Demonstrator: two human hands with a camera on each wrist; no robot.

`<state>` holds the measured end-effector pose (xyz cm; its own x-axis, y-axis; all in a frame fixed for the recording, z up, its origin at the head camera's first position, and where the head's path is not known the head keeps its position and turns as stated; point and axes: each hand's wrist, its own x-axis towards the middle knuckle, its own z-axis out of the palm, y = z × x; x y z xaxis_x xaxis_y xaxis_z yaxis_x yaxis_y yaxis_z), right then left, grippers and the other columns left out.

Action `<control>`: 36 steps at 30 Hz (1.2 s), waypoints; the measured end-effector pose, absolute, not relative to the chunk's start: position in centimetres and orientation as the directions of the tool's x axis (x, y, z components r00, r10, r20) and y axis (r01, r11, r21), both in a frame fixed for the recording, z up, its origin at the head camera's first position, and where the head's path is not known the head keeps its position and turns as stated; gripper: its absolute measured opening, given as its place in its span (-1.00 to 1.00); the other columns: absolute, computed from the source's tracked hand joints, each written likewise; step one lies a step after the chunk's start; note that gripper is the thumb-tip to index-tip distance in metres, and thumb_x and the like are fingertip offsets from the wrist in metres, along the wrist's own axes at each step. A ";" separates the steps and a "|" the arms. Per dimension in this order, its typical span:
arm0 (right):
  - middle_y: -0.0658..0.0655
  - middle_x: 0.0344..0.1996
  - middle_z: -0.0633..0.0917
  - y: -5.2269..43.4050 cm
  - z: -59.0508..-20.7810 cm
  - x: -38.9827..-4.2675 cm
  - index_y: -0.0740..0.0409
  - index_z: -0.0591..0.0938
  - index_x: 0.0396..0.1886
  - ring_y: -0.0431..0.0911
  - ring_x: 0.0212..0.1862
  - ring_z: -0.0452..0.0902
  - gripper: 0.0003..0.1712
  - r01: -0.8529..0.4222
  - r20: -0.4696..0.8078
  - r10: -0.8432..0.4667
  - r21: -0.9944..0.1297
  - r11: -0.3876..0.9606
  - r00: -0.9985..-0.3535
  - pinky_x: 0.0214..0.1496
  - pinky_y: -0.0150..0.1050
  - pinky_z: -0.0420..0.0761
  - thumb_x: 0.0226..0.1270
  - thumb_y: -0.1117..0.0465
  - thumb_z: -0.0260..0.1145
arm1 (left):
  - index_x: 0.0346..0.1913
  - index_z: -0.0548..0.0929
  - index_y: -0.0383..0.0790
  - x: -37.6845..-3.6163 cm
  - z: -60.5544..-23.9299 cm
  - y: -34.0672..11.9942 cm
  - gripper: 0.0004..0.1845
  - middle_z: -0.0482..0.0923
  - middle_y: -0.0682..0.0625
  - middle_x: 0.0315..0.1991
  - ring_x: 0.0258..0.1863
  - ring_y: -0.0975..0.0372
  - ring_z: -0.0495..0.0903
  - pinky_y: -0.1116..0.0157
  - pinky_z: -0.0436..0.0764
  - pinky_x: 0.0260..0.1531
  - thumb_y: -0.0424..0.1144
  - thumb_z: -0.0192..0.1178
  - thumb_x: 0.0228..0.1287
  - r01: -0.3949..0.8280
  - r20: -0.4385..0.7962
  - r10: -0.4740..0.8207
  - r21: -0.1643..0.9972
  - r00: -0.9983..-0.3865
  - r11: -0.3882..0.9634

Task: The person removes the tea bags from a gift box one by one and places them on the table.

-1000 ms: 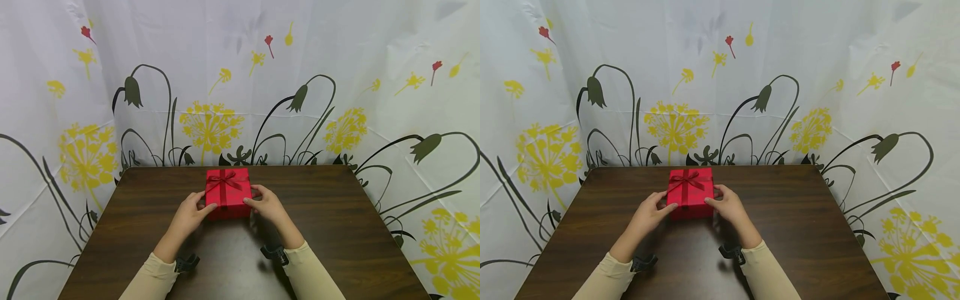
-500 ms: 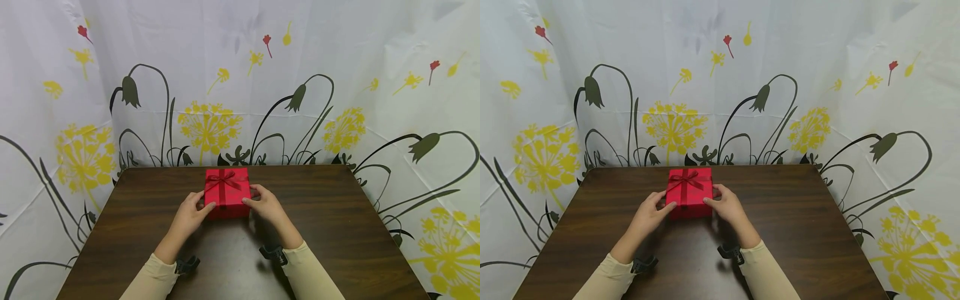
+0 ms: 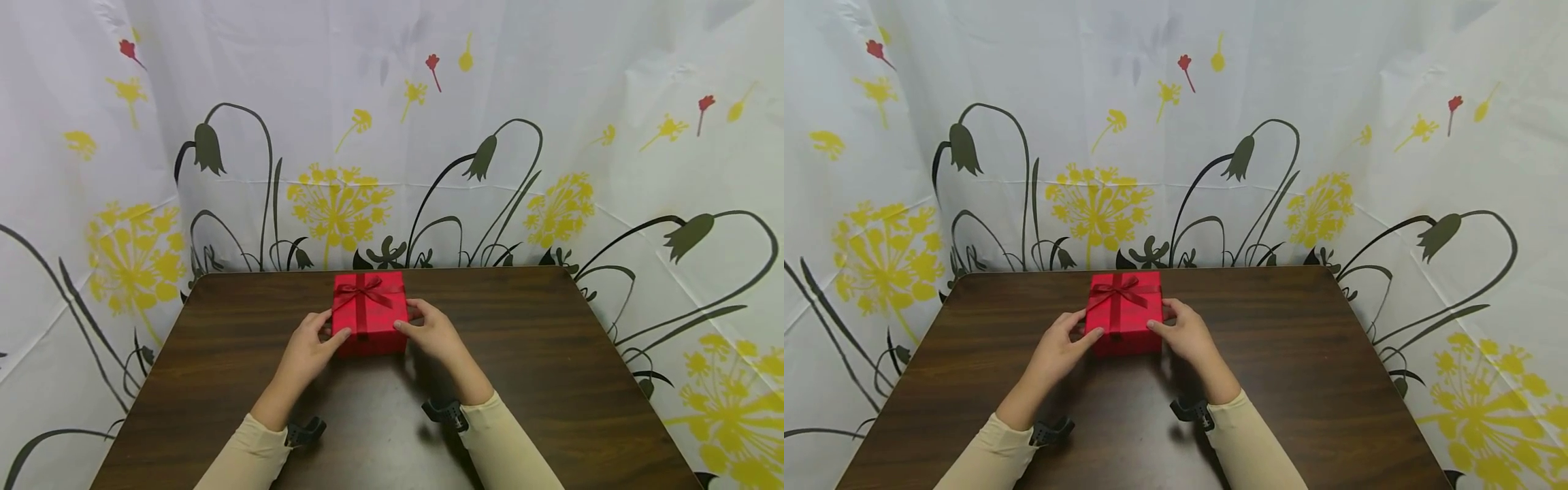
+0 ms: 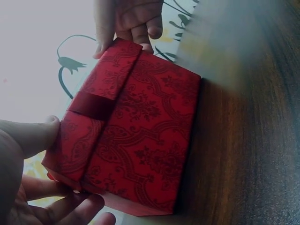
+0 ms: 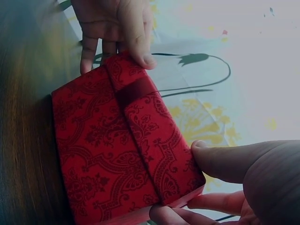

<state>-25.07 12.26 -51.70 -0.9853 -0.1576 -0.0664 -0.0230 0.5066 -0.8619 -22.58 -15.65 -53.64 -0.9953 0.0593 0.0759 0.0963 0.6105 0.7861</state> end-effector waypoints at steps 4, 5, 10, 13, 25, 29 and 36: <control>0.18 0.17 0.77 12.2 -51.6 -25.1 0.02 0.59 0.51 0.08 0.11 0.76 -0.33 -0.031 -0.059 -0.165 -0.868 0.495 -0.984 0.09 0.02 0.79 0.48 -0.01 0.50 | 0.54 0.53 -0.30 -22.6 -53.7 -15.6 -0.27 0.61 -0.24 0.20 0.12 -0.05 0.74 -0.01 0.73 0.15 0.01 0.44 0.49 0.096 0.080 0.052 0.804 -0.995 0.587; 0.18 0.18 0.77 12.3 -51.6 -25.1 0.02 0.59 0.51 0.09 0.12 0.76 -0.33 -0.032 -0.057 -0.165 -0.870 0.493 -0.985 0.10 0.03 0.79 0.49 -0.01 0.49 | 0.54 0.52 -0.30 -22.7 -53.7 -15.6 -0.28 0.61 -0.24 0.20 0.12 -0.05 0.74 -0.01 0.73 0.15 0.01 0.43 0.49 0.097 0.081 0.053 0.806 -0.995 0.584; 0.18 0.22 0.77 12.2 -51.6 -24.8 -0.01 0.58 0.53 0.11 0.15 0.76 -0.33 -0.029 -0.056 -0.160 -0.874 0.485 -0.986 0.16 0.07 0.78 0.49 0.00 0.49 | 0.53 0.53 -0.31 -22.5 -54.0 -15.6 -0.28 0.61 -0.25 0.18 0.10 -0.04 0.74 -0.04 0.75 0.18 -0.01 0.46 0.48 0.104 0.092 0.050 0.821 -0.994 0.561; 0.15 0.23 0.76 12.2 -51.6 -24.6 -0.05 0.57 0.55 0.10 0.15 0.74 -0.32 -0.029 -0.049 -0.148 -0.874 0.486 -0.988 0.18 0.08 0.77 0.50 -0.01 0.49 | 0.53 0.54 -0.31 -22.5 -54.1 -15.5 -0.28 0.61 -0.24 0.18 0.09 -0.03 0.74 -0.03 0.76 0.18 -0.02 0.47 0.46 0.115 0.109 0.043 0.829 -0.993 0.547; 0.13 0.31 0.71 12.4 -50.6 -24.7 -0.13 0.54 0.58 0.03 0.03 0.70 -0.27 -0.075 0.012 -0.135 -0.877 0.475 -0.991 0.04 -0.03 0.78 0.47 0.04 0.52 | 0.54 0.53 -0.36 -22.6 -53.4 -15.4 -0.24 0.62 -0.22 0.18 0.06 0.00 0.72 0.30 0.77 0.04 -0.11 0.54 0.39 0.183 0.199 0.024 0.840 -0.980 0.510; 0.10 0.31 0.70 12.4 -50.6 -24.6 -0.16 0.54 0.59 0.01 0.00 0.69 -0.27 -0.079 0.014 -0.137 -0.870 0.487 -0.990 0.02 -0.07 0.77 0.47 0.04 0.53 | 0.55 0.52 -0.34 -22.6 -53.4 -15.5 -0.23 0.62 -0.21 0.18 0.07 0.01 0.71 0.31 0.77 0.02 -0.09 0.53 0.41 0.181 0.202 0.015 0.837 -0.979 0.516; 0.13 0.29 0.66 12.0 -50.3 -24.3 -0.07 0.54 0.58 0.00 -0.05 0.72 -0.27 -0.137 0.082 -0.140 -0.885 0.445 -0.987 0.00 -0.10 0.79 0.47 0.11 0.53 | 0.57 0.49 -0.32 -22.2 -52.7 -15.8 -0.22 0.59 -0.21 0.23 0.13 -0.02 0.68 -0.03 0.79 0.12 -0.08 0.52 0.42 0.191 0.210 0.017 0.847 -0.978 0.497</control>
